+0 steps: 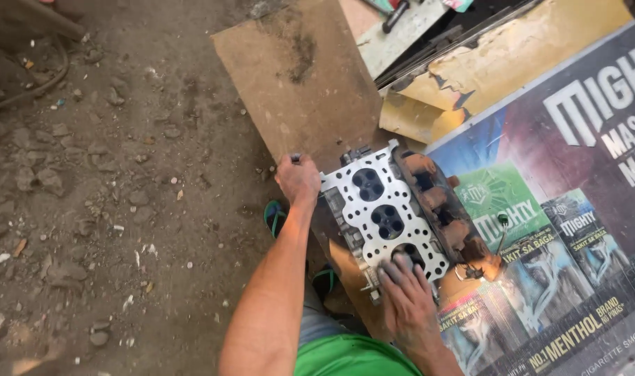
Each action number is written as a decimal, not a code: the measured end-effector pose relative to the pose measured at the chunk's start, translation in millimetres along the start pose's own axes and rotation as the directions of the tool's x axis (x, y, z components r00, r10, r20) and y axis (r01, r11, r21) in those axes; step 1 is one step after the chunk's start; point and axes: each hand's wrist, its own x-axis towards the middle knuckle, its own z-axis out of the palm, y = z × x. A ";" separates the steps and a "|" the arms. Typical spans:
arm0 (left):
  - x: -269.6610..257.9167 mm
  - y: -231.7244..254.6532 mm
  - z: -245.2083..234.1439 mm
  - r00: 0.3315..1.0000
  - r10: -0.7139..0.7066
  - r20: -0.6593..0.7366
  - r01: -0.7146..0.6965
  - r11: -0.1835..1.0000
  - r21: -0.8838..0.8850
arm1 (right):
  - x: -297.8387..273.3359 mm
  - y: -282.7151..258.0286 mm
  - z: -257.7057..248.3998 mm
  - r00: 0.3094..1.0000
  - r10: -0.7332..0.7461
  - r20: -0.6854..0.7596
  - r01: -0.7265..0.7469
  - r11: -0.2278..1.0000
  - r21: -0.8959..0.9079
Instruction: The person scrubs the surface of a metal engine cylinder head using a grey abrasive pad. They hold the part steady with one hand while scrubbing the flat face and around the circular openings with the other hand.
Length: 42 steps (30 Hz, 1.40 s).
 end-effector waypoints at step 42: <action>-6.3 -8.0 4.1 0.988 0.102 -0.114 -0.087 0.987 0.133 | 26.6 0.9 15.9 0.999 0.007 0.037 -0.007 1.000 -0.002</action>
